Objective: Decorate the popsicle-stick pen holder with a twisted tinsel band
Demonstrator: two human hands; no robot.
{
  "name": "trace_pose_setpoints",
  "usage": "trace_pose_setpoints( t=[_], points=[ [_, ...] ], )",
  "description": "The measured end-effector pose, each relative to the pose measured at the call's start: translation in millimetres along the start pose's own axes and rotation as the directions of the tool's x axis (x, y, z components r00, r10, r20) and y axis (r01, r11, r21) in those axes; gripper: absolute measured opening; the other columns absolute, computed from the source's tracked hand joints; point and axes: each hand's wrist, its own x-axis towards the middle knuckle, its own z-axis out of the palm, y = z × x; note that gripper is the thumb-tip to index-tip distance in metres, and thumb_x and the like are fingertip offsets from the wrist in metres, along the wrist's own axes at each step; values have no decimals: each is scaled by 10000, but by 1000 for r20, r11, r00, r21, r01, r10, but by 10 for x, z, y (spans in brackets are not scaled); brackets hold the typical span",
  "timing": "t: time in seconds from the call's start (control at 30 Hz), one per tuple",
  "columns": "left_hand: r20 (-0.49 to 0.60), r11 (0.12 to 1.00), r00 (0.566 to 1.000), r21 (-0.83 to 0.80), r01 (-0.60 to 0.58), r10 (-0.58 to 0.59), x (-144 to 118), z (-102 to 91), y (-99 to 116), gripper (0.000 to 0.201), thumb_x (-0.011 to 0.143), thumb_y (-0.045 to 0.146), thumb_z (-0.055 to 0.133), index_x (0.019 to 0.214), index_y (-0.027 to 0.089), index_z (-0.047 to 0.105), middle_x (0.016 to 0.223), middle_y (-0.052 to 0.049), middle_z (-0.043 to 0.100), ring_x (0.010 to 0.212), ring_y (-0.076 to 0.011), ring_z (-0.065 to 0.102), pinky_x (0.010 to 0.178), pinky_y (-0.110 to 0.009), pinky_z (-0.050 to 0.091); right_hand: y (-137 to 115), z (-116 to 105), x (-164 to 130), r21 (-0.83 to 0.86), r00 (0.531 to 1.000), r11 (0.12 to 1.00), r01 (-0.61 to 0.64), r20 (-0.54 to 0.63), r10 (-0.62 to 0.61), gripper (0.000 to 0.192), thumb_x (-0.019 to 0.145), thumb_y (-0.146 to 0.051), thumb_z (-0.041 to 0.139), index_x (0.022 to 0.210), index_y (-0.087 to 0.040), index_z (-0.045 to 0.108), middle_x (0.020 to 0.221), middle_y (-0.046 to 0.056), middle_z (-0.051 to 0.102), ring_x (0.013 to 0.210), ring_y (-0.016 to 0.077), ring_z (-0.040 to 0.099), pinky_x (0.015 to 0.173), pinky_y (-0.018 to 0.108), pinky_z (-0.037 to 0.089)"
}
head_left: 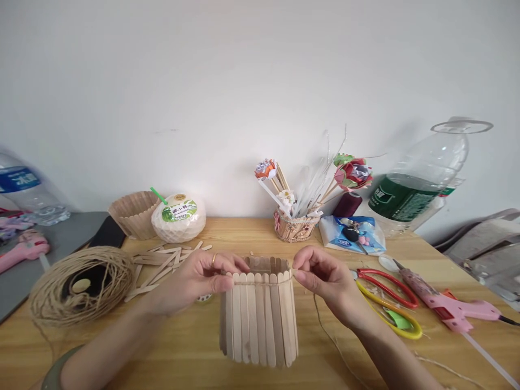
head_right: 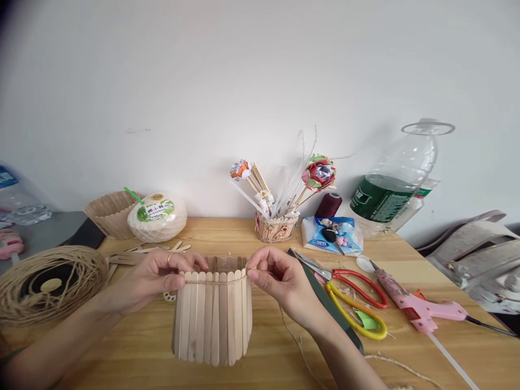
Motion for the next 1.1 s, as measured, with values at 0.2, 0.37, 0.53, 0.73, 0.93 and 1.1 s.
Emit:
trace_pose_setpoints(
  t=[0.2, 0.37, 0.53, 0.73, 0.93, 1.1],
  points=[
    [26, 991, 995, -93, -94, 97, 21, 7, -20, 104, 727, 319, 684, 746, 223, 719, 714, -26, 616, 953, -217, 535, 816, -322, 374, 70, -8, -4, 104, 1000, 994, 13, 26, -15, 158, 773, -336, 635, 762, -199, 558, 587, -65, 369, 540, 84, 307, 508, 206, 258],
    [17, 979, 991, -158, -129, 133, 32, 26, -32, 112, 693, 356, 706, 722, 250, 731, 710, -29, 622, 887, -210, 543, 777, -323, 374, 89, 1, -4, 176, 999, 984, 7, 35, -13, 160, 764, -330, 647, 768, -199, 555, 580, -67, 365, 543, 85, 294, 513, 206, 248],
    [16, 968, 990, -215, -132, 139, 30, 26, -62, 118, 675, 353, 720, 697, 238, 734, 662, -33, 609, 852, -210, 535, 752, -324, 362, 90, 8, -6, 225, 998, 974, -1, 58, -12, 156, 776, -332, 638, 808, -209, 548, 583, -73, 348, 543, 87, 261, 509, 208, 220],
    [35, 935, 985, -324, -146, 166, 35, 45, -110, 127, 649, 351, 731, 644, 224, 729, 563, -16, 531, 755, -191, 506, 662, -287, 353, 118, -8, -12, 243, 989, 970, 26, 137, -61, 183, 775, -346, 639, 863, -200, 574, 589, -68, 341, 536, 84, 262, 498, 213, 215],
    [52, 900, 979, -405, -158, 195, 50, 81, -199, 116, 614, 366, 751, 628, 252, 731, 487, 15, 387, 681, -162, 469, 609, -257, 346, 84, -23, -35, 193, 969, 981, -3, 241, -45, 287, 751, -438, 638, 900, -193, 629, 616, -54, 351, 553, 87, 281, 503, 222, 208],
    [79, 904, 973, -392, -170, 217, 38, 98, -228, 120, 618, 403, 742, 636, 284, 740, 446, 20, 328, 630, -153, 453, 591, -260, 338, 61, -2, -28, 231, 927, 970, -80, 376, -13, 397, 705, -523, 640, 893, -173, 626, 586, -60, 377, 517, 74, 280, 480, 210, 203]
  ],
)
